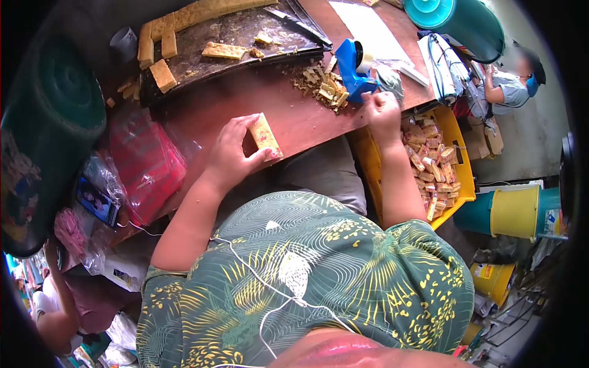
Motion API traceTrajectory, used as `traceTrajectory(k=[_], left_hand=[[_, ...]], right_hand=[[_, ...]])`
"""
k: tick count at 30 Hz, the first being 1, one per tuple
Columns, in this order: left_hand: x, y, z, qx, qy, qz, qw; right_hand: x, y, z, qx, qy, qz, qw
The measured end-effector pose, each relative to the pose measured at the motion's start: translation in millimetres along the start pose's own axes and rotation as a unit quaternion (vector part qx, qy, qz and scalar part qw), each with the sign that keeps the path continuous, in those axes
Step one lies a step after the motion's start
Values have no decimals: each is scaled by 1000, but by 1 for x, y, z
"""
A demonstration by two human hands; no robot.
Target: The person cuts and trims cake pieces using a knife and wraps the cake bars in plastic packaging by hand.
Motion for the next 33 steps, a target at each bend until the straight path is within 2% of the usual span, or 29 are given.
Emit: traceTrajectory(k=[2, 3, 5, 7, 8, 11, 12, 16, 19, 20, 21, 22, 24, 25, 26, 27, 29, 30, 31, 33], left_hand=[[0, 0, 0, -5, 4, 2, 1000], [0, 0, 0, -6, 5, 3, 1000], [1, -1, 1, -9, 5, 7, 1000], [0, -3, 3, -15, 4, 15, 1000], [-2, -2, 2, -20, 2, 12, 1000], [-1, 4, 2, -35, -2, 3, 999], [-1, 6, 3, -41, -1, 3, 999], [0, 9, -2, -58, -5, 11, 998], [0, 4, -3, 19, -36, -30, 999], [-1, 3, -2, 27, -38, -24, 999], [-3, -1, -1, 35, -41, -17, 998], [-4, -2, -1, 42, -44, -8, 998], [-3, 1, -2, 36, -44, 2, 998], [-2, 1, -2, 32, -44, 5, 999], [-2, 1, -3, 42, -47, 4, 998], [-2, 2, -5, 52, -50, 3, 997], [0, 0, -6, 71, -65, -8, 995], [-1, -2, -7, 81, -78, -14, 994], [-2, -3, -7, 92, -90, -20, 991], [-2, -2, -7, 60, -54, -11, 997]], right_hand=[[2, 44, -12, 129, 70, 18, 989], [-1, 70, -21, 195, 122, 37, 972], [-17, 119, -38, 271, 183, 138, 935], [-23, 146, -47, 366, 233, 169, 885], [-25, 143, -58, 376, 266, 151, 875], [-13, 134, -70, 353, 269, 122, 888], [-8, 137, -71, 350, 247, 140, 893], [17, 152, -79, 294, 296, -12, 909], [20, 146, -79, 241, 160, 121, 950], [23, 138, -69, 279, 135, 90, 947], [30, 131, -51, 244, 86, 67, 964], [39, 110, -35, 191, -24, 120, 974], [47, 50, -9, 155, -154, 17, 976], [51, 23, 6, 60, -178, -65, 980], [52, -16, 15, 80, -156, -79, 981], [61, -25, 19, 240, -86, -144, 956], [57, -35, 19, 220, 2, -281, 934], [59, -16, 19, 210, 47, -348, 912], [60, -12, 14, 223, 38, -346, 911], [67, -16, 0, 251, 21, -340, 906]])
Point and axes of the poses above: each hand's wrist, its own x-axis towards the middle knuckle, its own z-axis out of the back of the hand, y = z × x, the point moved 1 cm from there along x, towards the middle knuckle, and after that the axes turned 12 degrees about z, right-handed, at the moved point
